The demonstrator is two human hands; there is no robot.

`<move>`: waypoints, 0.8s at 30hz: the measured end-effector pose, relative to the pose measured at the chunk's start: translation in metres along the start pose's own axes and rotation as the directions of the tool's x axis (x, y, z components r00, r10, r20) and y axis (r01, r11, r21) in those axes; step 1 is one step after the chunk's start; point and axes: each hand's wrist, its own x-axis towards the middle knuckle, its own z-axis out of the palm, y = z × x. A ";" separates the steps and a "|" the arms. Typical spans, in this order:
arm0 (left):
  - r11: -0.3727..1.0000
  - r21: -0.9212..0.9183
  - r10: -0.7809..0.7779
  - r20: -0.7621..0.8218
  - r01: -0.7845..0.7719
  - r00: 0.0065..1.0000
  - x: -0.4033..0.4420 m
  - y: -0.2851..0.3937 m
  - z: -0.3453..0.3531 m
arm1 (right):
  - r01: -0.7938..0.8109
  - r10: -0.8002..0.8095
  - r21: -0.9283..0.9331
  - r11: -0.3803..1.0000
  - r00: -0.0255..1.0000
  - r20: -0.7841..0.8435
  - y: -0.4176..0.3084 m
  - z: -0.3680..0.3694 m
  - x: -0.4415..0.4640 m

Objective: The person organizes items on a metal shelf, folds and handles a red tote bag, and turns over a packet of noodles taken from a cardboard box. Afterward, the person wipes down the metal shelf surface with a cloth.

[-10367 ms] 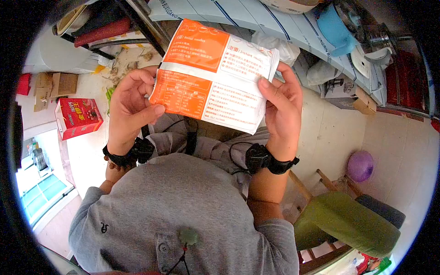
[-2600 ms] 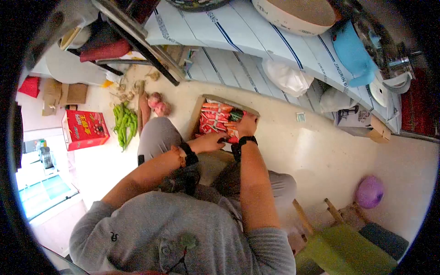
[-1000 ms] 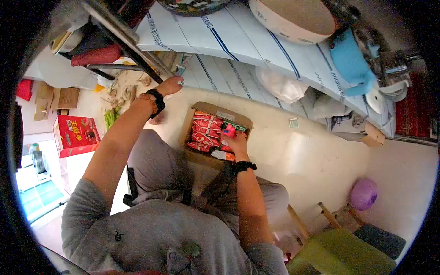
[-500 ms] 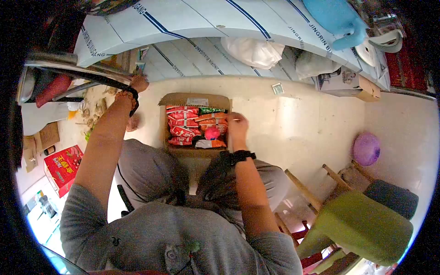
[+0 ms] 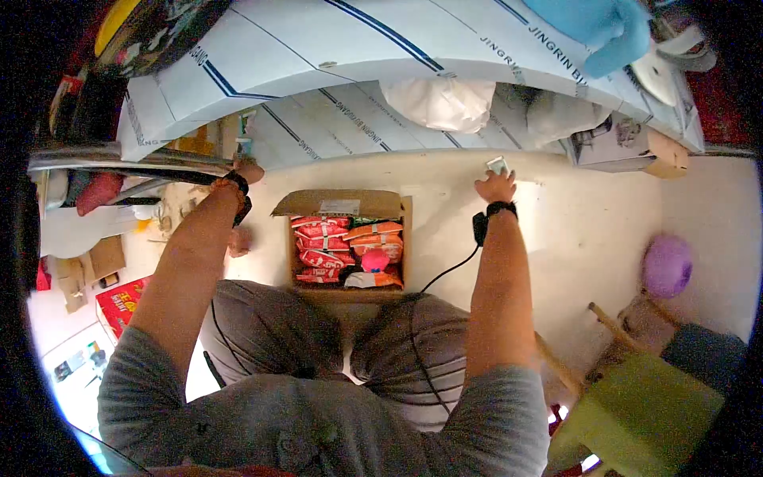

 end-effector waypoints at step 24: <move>0.898 -0.434 0.089 0.032 -0.066 0.996 -0.013 -0.015 -0.033 | -0.118 -0.138 0.911 -0.395 0.988 0.069 -0.047 -0.139 -0.150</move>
